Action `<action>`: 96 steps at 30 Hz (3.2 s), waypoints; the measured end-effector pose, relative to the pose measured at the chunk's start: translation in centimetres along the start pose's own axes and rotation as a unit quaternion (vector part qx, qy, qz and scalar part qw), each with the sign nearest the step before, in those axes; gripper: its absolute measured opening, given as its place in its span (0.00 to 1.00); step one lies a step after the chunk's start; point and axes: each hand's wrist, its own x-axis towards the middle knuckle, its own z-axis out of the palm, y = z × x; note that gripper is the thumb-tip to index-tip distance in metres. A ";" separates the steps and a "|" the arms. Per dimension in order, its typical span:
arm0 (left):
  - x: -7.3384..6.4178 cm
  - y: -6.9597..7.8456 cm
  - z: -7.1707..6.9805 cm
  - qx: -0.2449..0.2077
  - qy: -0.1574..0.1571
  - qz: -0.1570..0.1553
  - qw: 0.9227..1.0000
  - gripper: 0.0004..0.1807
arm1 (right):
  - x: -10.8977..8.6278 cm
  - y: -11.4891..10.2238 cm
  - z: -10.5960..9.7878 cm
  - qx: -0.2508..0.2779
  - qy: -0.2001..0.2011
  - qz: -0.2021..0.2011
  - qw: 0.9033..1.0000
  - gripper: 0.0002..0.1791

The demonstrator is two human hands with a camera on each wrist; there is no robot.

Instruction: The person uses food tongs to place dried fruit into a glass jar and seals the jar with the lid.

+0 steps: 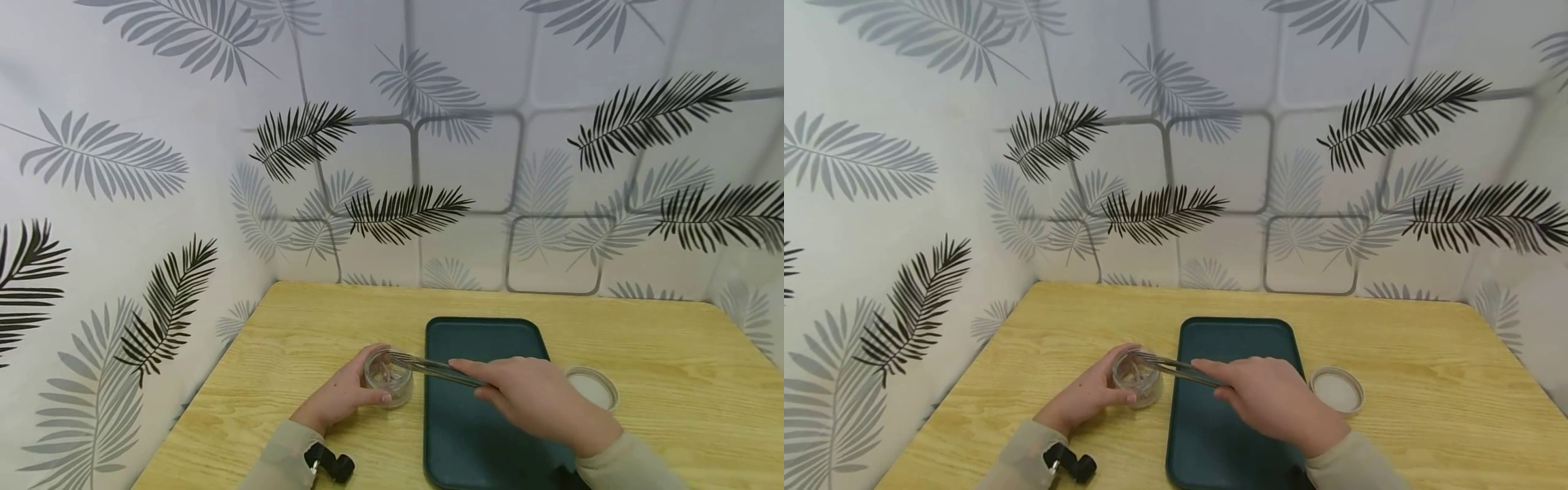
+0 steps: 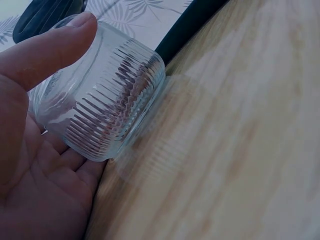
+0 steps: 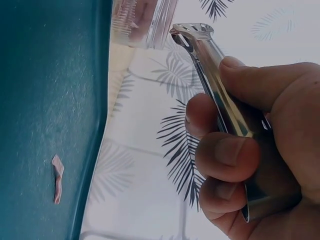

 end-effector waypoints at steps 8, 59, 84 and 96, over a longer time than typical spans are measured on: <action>-0.2 0.6 0.0 -0.017 -0.009 -0.007 1.000 0.44 | 0.8 -0.6 0.3 0.001 0.004 -0.013 1.000 0.31; 0.1 -0.5 -0.2 0.014 -0.004 0.014 1.000 0.46 | -9.6 10.2 -0.7 0.073 -0.112 0.168 0.977 0.29; 0.1 -0.3 -0.2 0.033 0.003 0.015 0.999 0.45 | -8.6 8.3 -0.6 -0.018 -0.027 0.177 0.984 0.26; 0.0 -0.3 -0.4 0.026 0.001 0.017 1.000 0.45 | -5.4 4.1 -1.8 -0.008 0.025 0.081 0.996 0.27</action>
